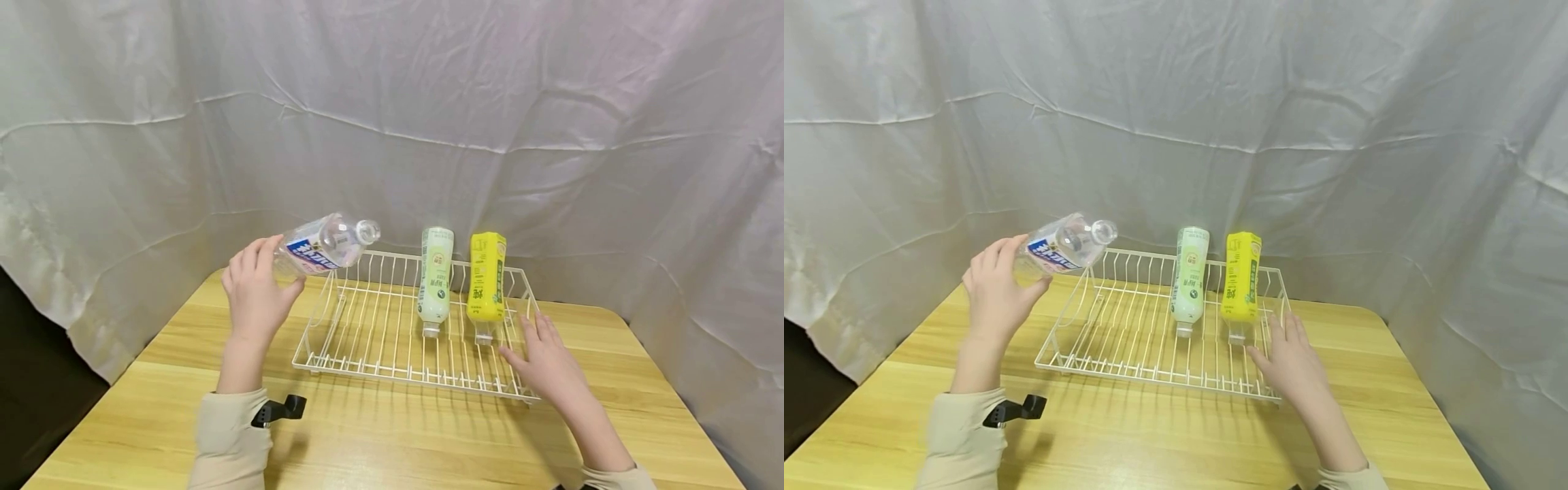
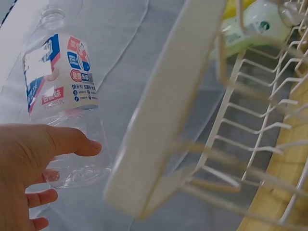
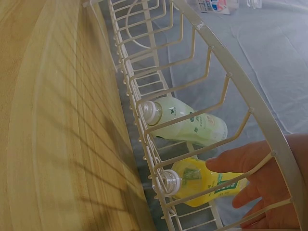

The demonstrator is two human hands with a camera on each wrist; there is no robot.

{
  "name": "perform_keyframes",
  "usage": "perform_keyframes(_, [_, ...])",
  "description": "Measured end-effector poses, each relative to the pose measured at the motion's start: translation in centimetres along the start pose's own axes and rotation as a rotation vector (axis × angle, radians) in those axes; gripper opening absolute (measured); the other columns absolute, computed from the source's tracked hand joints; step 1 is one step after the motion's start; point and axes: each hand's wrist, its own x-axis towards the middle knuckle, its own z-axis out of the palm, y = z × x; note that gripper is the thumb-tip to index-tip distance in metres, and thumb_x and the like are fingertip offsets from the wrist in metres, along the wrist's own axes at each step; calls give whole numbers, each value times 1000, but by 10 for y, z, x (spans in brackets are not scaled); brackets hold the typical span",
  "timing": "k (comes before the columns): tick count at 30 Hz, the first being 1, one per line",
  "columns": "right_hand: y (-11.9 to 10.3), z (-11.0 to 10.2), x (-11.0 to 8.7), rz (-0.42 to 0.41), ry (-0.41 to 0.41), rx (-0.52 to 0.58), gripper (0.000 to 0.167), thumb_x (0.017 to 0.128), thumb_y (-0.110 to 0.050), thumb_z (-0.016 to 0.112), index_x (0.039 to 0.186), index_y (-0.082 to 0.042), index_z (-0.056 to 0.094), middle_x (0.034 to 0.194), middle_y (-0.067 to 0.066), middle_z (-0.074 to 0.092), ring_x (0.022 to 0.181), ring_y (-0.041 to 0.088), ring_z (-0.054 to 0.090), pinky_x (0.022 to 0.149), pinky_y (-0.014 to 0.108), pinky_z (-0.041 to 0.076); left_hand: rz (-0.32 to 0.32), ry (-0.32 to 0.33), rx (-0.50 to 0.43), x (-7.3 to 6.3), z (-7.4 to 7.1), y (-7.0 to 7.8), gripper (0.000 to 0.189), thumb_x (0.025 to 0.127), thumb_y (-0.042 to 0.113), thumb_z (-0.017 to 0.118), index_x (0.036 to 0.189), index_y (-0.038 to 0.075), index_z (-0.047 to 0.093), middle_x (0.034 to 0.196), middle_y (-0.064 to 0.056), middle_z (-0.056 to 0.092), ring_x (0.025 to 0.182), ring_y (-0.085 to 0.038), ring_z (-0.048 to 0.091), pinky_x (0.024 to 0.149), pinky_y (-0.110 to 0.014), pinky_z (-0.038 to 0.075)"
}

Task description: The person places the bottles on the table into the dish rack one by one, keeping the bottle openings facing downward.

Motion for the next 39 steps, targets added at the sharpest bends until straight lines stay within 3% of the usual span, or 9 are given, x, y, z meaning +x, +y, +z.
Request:
perform_keyframes(4, [0, 0, 1, 0, -1, -7, 86, 96, -53, 50, 152, 4, 19, 156, 36, 4, 144, 54, 8, 113, 68, 15, 65, 2, 19, -3, 6, 10, 73, 68, 20, 85, 133, 11, 52, 133, -15, 53, 120, -40, 44, 101, -61, 30])
perform_keyframes(9, [0, -1, 1, -11, 6, -10, 92, 95, -63, 43, 152, 5, 18, 156, 36, 4, 144, 54, 9, 113, 68, 15, 133, -8, 33, -6, 14, 23, 74, 68, 21, 84, 134, 13, 52, 132, -13, 54, 119, -37, 45, 99, -57, 32])
perform_keyframes(16, [1, -2, 0, -25, 32, -13, 92, 95, -62, 43, 153, 4, 16, 156, 36, 6, 144, 55, 10, 113, 68, 14, 225, -35, 61, -13, 28, 39, 73, 70, 23, 85, 134, 13, 53, 131, -11, 56, 118, -35, 47, 99, -54, 35])
perform_keyframes(24, [-5, -1, 1, -128, 197, -18, 82, 95, -49, 55, 152, 1, 22, 155, 32, 22, 142, 51, 23, 112, 67, 23, 309, -74, 79, -23, 43, 55, 76, 69, 25, 86, 135, 15, 51, 132, -9, 56, 118, -32, 48, 100, -52, 36])
perform_keyframes(33, [-22, -2, -5, -268, 274, 199, 83, 87, -35, 72, 153, -11, 28, 153, 22, 36, 138, 44, 36, 107, 66, 32, 386, -109, 98, -34, 56, 70, 73, 68, 25, 84, 134, 18, 52, 130, -5, 56, 117, -29, 50, 99, -49, 38])
perform_keyframes(39, [-34, -5, -14, -293, 322, 325, 81, 83, -29, 77, 151, -16, 35, 149, 19, 44, 130, 43, 46, 102, 67, 38, 412, -153, 107, -40, 59, 78, 73, 69, 26, 84, 134, 17, 52, 131, -5, 56, 119, -30, 50, 102, -51, 38])
